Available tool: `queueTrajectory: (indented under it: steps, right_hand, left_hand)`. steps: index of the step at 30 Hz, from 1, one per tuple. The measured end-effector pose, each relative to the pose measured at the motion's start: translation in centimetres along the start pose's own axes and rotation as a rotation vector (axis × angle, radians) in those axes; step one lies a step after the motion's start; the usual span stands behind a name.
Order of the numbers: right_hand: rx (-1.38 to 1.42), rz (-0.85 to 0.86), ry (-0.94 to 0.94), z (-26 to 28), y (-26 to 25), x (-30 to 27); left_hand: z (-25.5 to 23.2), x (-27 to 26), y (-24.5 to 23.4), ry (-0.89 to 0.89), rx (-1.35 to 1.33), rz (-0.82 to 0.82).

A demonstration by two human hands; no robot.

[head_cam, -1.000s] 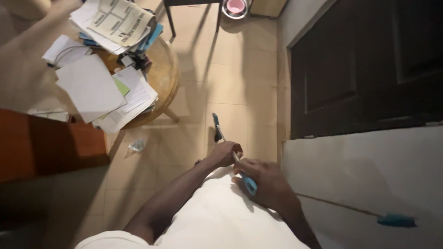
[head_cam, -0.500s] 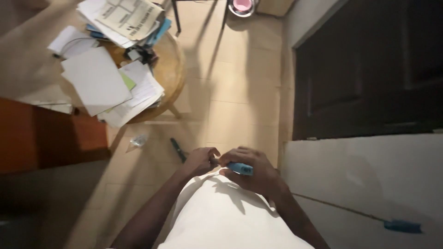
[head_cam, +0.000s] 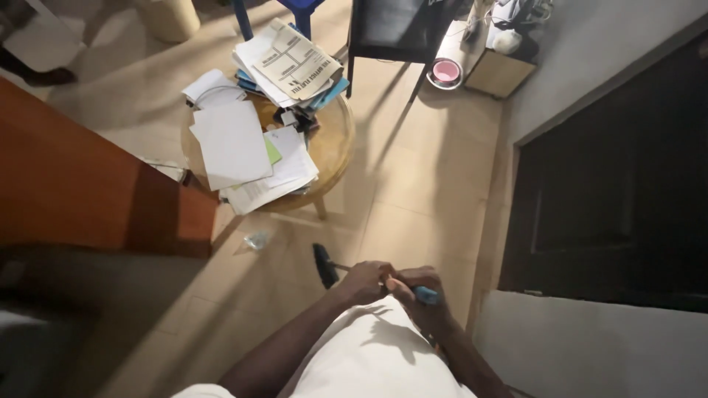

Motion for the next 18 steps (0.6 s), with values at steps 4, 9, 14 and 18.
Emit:
queueTrajectory:
  steps: [4, 9, 14, 18]
  right_hand:
    - [-0.2, -0.267, -0.593, 3.4, 0.7, -0.7]
    - [-0.115, -0.18, -0.278, -0.8, 0.5, -1.8]
    - [-0.256, 0.051, -0.165, -0.6, 1.3, -1.0]
    - [-0.382, 0.187, 0.037, -5.7, 1.5, -0.6]
  left_hand:
    - [-0.7, 1.5, 1.5, 0.111, 0.073, 0.09]
    - [-0.7, 2.9, 3.6, 0.278, 0.024, 0.086]
    - [4.8, 6.0, 9.4, 0.244, -0.018, 0.111]
    - [3.6, 6.9, 9.2, 0.417, 0.234, 0.08]
Point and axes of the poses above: each hand's wrist, its own x-axis towards the middle knuckle, its own y-axis out of the palm, z = x × y, the point moved 4 cm from there along x, towards the middle knuckle
